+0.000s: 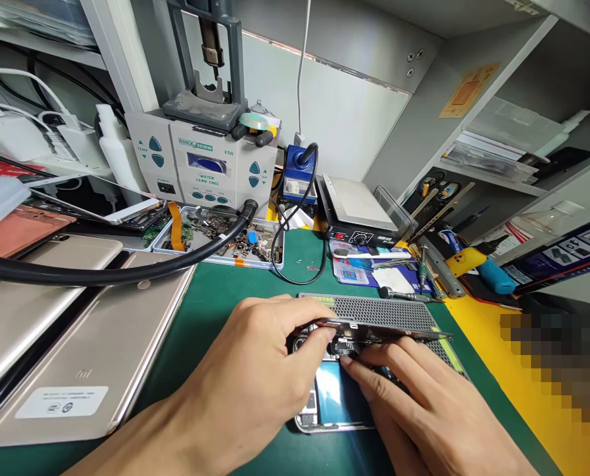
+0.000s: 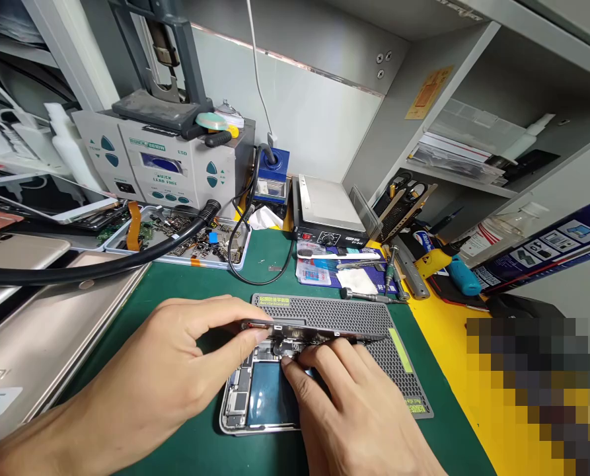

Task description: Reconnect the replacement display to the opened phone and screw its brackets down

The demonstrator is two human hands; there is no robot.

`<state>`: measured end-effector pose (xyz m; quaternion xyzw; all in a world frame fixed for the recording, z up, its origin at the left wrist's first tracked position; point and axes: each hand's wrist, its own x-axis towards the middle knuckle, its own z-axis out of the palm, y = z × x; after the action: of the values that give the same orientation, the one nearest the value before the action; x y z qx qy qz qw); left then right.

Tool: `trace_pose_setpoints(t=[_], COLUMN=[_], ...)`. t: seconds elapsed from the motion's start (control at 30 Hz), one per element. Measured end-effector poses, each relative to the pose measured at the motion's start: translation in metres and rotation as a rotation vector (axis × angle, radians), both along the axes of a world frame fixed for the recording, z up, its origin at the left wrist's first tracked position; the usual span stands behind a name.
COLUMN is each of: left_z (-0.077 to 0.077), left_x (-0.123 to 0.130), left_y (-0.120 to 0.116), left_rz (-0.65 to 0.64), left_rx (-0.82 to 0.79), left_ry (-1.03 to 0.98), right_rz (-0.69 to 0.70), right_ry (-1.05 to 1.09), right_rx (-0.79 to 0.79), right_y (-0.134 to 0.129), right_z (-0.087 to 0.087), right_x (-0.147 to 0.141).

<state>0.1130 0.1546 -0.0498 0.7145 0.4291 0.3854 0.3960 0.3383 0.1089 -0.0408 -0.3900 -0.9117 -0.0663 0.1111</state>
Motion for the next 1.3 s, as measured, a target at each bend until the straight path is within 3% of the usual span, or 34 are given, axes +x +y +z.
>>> trace_pose_setpoints(t=[0.17, 0.33, 0.6, 0.87, 1.0, 1.03, 1.2, 1.3], left_z=[0.0, -0.001, 0.001, 0.003, 0.003, 0.003, 0.003, 0.0], left_x=[0.0, 0.0, -0.001, -0.002, -0.003, -0.004, -0.004, -0.01], left_y=[-0.001, 0.001, 0.001, 0.001, 0.0, 0.001, 0.003, -0.003], left_rz=[-0.003, 0.003, -0.017, -0.023, 0.001, 0.008, 0.022, 0.073], left_rx=[0.006, -0.014, -0.051, -0.042, -0.061, -0.062, -0.031, 0.043], left_ry=[-0.005, -0.007, -0.013, 0.002, 0.02, 0.03, 0.099, 0.19], right_rz=[-0.039, 0.013, -0.035, 0.047, -0.313, -0.325, -0.304, -0.299], right_ry=[0.01, -0.023, 0.01, 0.002, 0.283, 0.305, 0.432, 0.488], right_rx=[0.041, 0.107, 0.072, 0.087, 0.198, 0.191, -0.38, -0.603], right_y=[-0.001, 0.001, -0.003, -0.021, -0.019, -0.012, 0.029, 0.039], right_z=[-0.003, -0.004, -0.011, 0.004, 0.014, 0.016, 0.023, 0.024], right_x=[-0.003, -0.005, -0.005, 0.015, 0.043, 0.049, 0.059, 0.054])
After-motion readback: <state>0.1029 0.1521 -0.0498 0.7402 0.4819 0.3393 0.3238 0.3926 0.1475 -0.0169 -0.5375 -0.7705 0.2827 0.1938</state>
